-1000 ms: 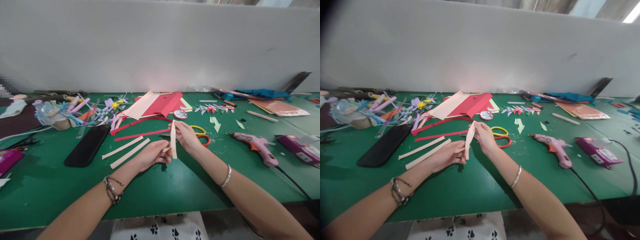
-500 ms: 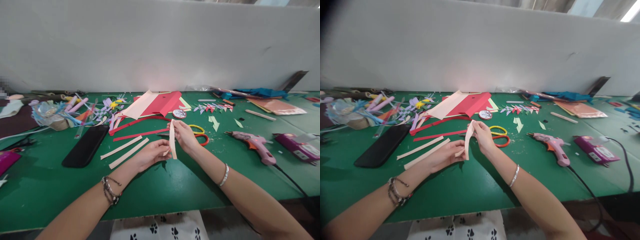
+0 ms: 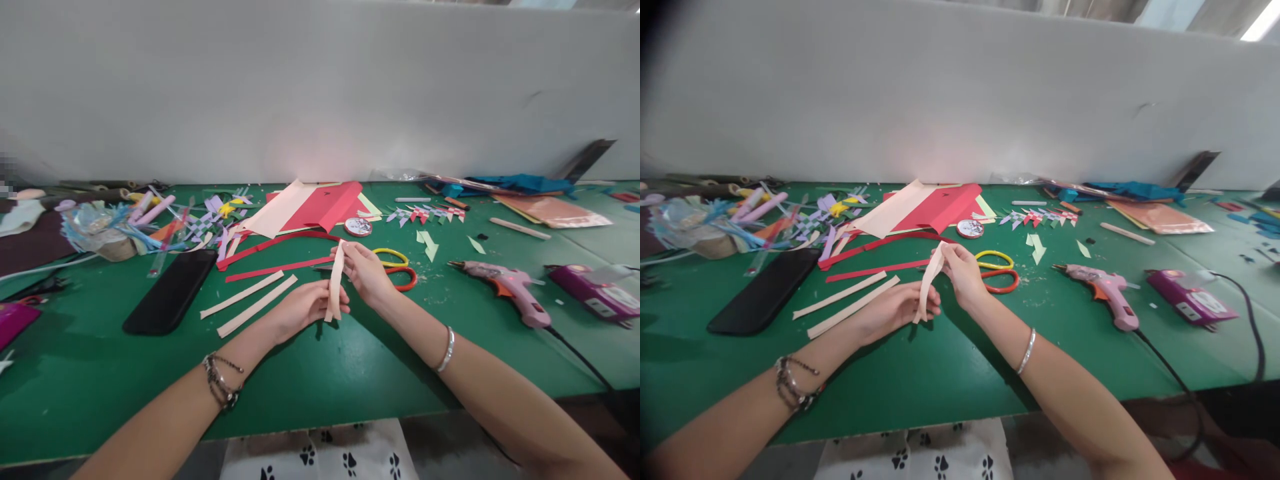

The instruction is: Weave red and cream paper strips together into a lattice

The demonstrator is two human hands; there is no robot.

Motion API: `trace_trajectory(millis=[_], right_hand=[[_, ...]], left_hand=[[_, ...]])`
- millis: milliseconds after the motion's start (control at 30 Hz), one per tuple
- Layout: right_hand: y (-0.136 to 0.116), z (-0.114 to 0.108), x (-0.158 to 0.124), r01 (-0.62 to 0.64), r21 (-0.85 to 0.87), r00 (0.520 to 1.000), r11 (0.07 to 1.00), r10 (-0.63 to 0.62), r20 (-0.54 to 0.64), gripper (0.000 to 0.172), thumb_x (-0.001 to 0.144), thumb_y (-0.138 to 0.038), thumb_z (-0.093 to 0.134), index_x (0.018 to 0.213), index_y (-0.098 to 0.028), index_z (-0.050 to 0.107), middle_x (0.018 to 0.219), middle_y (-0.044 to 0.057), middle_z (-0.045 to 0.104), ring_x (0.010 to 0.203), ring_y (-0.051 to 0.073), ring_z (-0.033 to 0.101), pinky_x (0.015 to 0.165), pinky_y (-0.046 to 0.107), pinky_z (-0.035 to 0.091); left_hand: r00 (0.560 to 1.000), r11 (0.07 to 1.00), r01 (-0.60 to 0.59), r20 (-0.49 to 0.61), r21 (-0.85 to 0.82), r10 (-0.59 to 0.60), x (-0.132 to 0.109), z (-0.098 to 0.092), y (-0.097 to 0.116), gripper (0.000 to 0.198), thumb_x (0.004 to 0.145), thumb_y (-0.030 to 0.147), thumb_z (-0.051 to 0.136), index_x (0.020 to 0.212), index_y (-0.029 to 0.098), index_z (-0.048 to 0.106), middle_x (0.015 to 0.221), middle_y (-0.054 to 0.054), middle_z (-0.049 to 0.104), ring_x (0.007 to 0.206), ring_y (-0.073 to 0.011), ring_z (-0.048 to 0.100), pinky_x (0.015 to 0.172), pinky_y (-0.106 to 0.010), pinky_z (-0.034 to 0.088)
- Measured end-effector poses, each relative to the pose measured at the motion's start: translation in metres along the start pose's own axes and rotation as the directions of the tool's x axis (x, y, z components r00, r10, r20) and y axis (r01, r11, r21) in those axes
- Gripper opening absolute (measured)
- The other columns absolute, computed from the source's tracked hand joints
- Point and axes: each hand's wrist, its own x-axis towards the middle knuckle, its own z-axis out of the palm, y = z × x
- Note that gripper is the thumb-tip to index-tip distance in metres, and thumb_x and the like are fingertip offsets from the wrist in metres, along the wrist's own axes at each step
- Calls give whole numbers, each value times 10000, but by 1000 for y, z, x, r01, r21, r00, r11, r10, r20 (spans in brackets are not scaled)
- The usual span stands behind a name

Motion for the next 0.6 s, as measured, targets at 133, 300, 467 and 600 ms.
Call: trace_trajectory(millis=[133,300,467,600], right_hand=[[-2,2,-3,-8,-15,1000,1000,8,-11,191,607,-335,657,591,-182,545,610,-35,585,567,74,522,622,226,436],[-1,5,-6,30,-154,1000,988,-28,10,117,611,-253,652,627,-178,565,613,-25,612,582,86,542,626,236,438],[-3,5,-5,41,-148,999,988,-43,-6,131,630,-220,637,636,-173,515,665,-5,654,610,93,589,627,237,465],[-7,2,-1,44,-134,999,990,-45,-3,197,636,-206,638,632,-182,442,600,-17,655,564,100,606,586,236,475]], left_hand=[[996,989,58,81,-138,-47,0,-1,0,232,796,348,475,776,134,561,593,-13,582,531,-118,558,614,-264,443],[999,998,38,29,-54,-36,-2,0,-2,107,767,237,559,747,142,514,606,29,557,501,-79,556,540,-206,422],[996,994,76,-55,72,-72,-2,2,-2,90,784,90,436,812,145,501,621,22,565,494,-83,568,500,-194,411],[995,994,82,-68,71,-77,-1,4,0,146,790,86,391,692,137,486,497,67,440,349,-19,398,405,-141,319]])
